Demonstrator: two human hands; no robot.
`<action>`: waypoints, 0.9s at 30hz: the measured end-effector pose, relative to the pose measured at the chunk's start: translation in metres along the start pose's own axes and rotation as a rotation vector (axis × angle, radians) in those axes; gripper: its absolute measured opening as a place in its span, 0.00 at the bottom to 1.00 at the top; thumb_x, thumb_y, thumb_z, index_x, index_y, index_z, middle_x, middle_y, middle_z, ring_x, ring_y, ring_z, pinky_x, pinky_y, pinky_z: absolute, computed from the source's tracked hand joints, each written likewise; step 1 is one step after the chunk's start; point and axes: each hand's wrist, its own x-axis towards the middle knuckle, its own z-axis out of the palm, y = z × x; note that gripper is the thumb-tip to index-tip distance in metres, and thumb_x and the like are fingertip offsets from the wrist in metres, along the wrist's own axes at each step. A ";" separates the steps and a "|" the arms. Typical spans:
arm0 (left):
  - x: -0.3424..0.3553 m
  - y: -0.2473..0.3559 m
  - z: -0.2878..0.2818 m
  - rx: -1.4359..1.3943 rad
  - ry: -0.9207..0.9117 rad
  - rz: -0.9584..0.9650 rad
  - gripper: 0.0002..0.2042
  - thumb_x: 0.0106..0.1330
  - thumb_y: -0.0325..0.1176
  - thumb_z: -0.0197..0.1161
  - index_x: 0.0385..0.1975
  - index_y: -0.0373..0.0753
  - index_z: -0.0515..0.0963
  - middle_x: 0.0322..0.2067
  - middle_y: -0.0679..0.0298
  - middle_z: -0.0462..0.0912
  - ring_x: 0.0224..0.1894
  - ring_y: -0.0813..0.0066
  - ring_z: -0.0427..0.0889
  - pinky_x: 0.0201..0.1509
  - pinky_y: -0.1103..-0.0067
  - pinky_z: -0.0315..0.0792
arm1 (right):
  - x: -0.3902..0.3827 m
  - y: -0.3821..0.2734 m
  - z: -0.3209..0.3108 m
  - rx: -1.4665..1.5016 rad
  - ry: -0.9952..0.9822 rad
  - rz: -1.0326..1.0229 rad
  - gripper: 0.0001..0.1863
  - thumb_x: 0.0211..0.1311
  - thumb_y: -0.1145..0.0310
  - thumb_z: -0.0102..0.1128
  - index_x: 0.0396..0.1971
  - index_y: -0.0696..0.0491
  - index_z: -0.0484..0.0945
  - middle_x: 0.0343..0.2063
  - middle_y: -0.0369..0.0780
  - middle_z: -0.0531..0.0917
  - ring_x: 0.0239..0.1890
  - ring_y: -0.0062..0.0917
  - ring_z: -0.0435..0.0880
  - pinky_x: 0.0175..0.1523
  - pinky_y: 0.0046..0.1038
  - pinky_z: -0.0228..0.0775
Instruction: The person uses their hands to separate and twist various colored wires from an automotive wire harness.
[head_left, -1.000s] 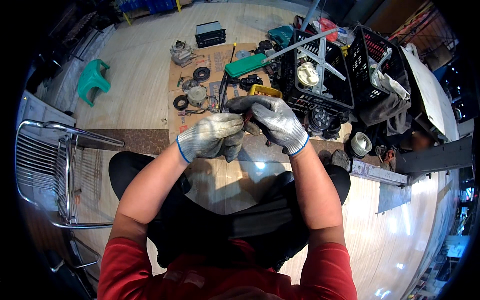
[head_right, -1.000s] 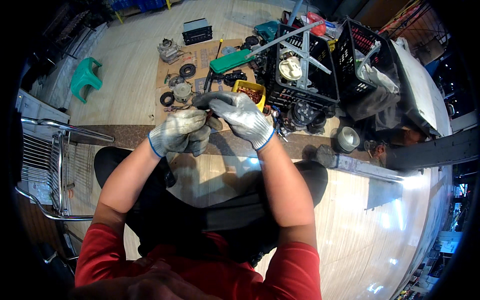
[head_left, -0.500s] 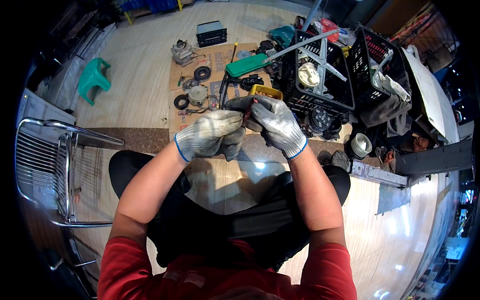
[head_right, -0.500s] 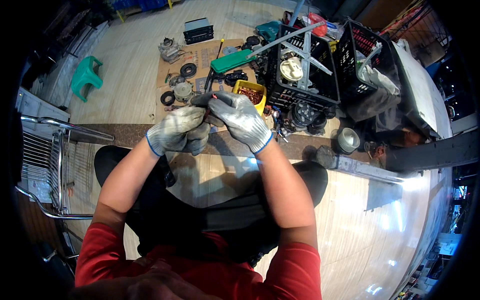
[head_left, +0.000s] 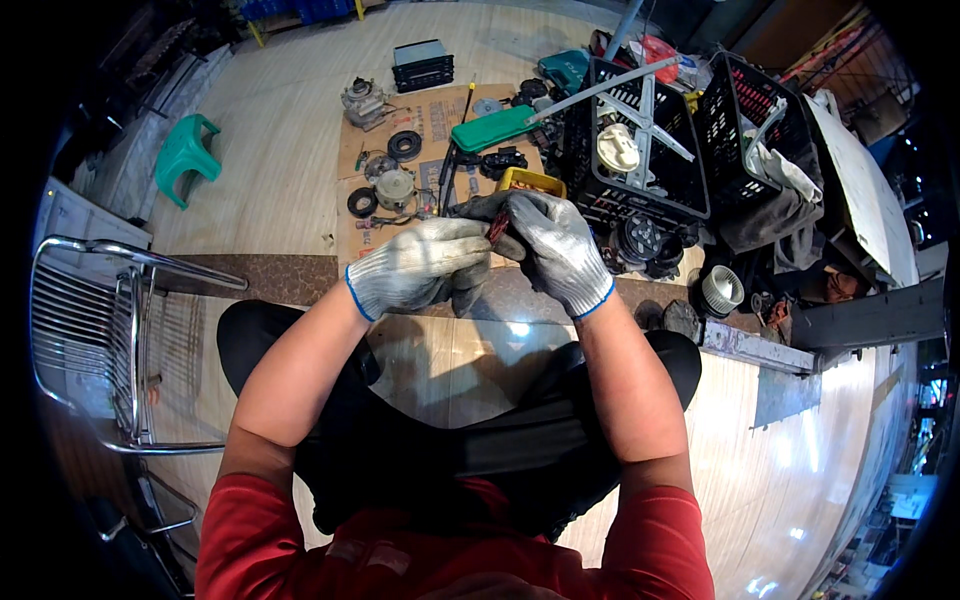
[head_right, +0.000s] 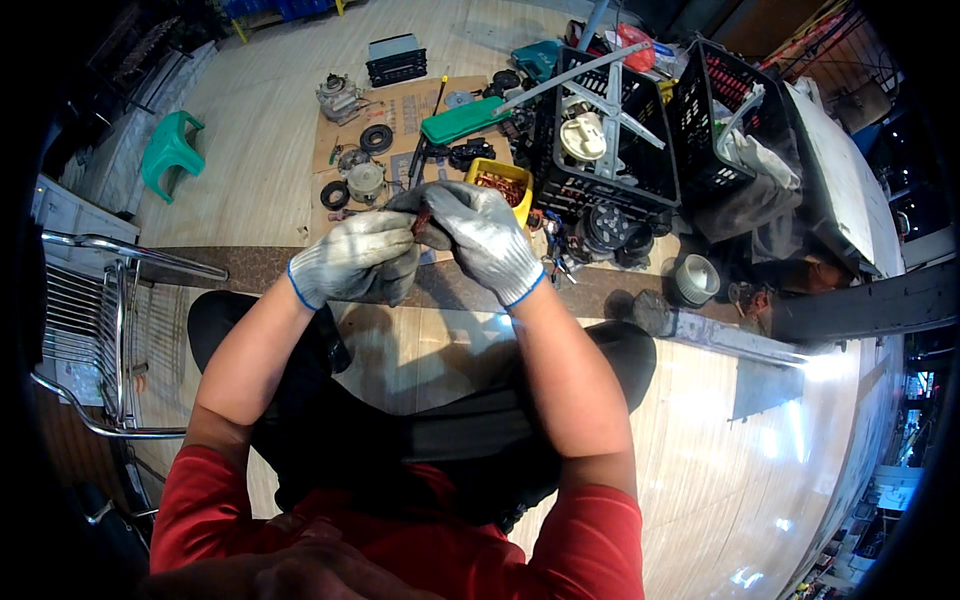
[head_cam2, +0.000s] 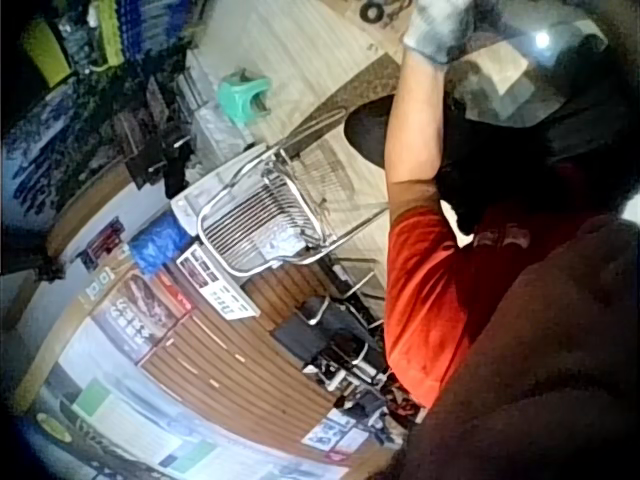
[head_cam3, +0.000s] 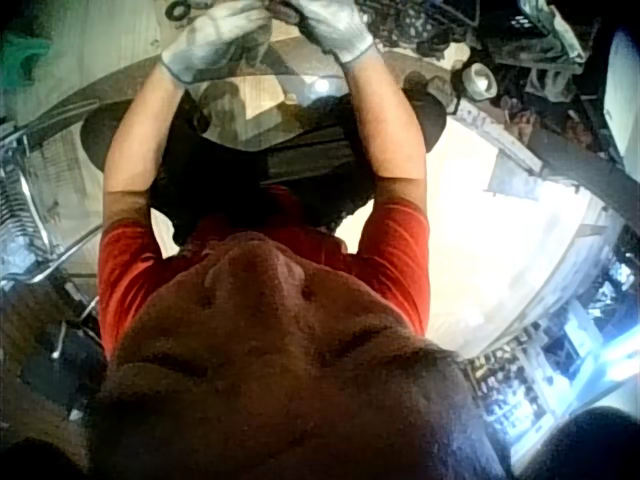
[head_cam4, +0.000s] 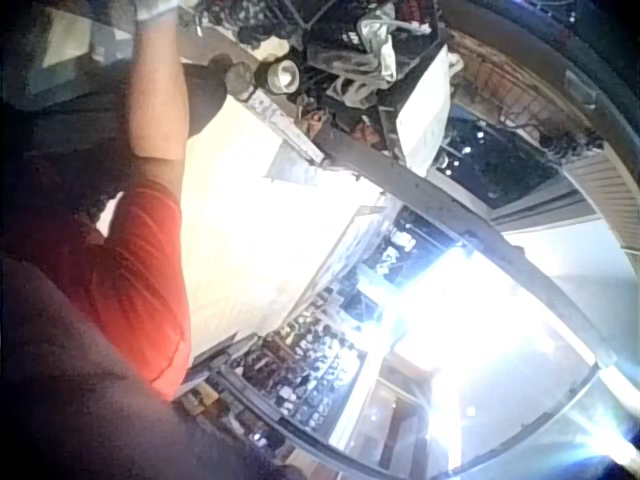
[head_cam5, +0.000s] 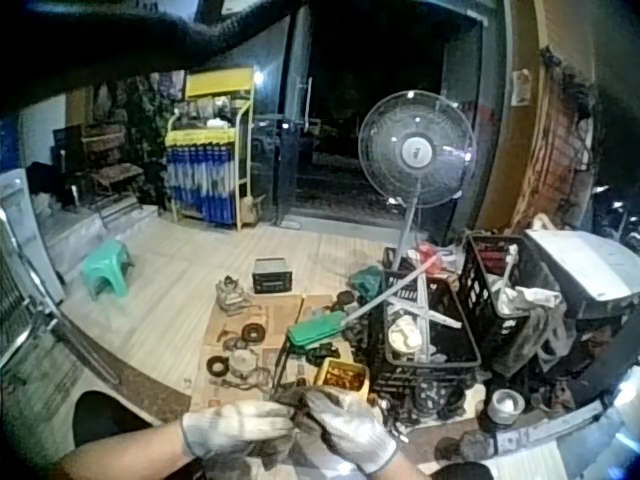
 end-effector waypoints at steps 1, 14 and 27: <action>0.002 -0.002 -0.002 -0.043 -0.038 -0.006 0.08 0.76 0.33 0.54 0.46 0.35 0.74 0.22 0.68 0.70 0.22 0.74 0.74 0.25 0.76 0.70 | 0.001 -0.001 -0.003 0.086 -0.012 0.052 0.13 0.71 0.66 0.58 0.41 0.61 0.83 0.34 0.42 0.87 0.33 0.19 0.84 0.39 0.24 0.77; 0.010 -0.011 -0.004 0.068 0.029 0.010 0.10 0.77 0.36 0.52 0.44 0.34 0.74 0.20 0.69 0.68 0.20 0.76 0.71 0.25 0.77 0.69 | -0.002 -0.013 0.020 0.401 0.172 0.193 0.11 0.71 0.63 0.60 0.37 0.56 0.81 0.27 0.31 0.81 0.27 0.12 0.77 0.32 0.17 0.69; 0.022 -0.007 -0.029 0.113 0.201 -0.216 0.22 0.79 0.48 0.47 0.52 0.36 0.78 0.41 0.57 0.87 0.38 0.71 0.88 0.33 0.79 0.80 | 0.018 0.011 -0.005 0.035 0.334 0.107 0.16 0.69 0.62 0.62 0.39 0.63 0.84 0.30 0.37 0.86 0.29 0.16 0.81 0.34 0.19 0.74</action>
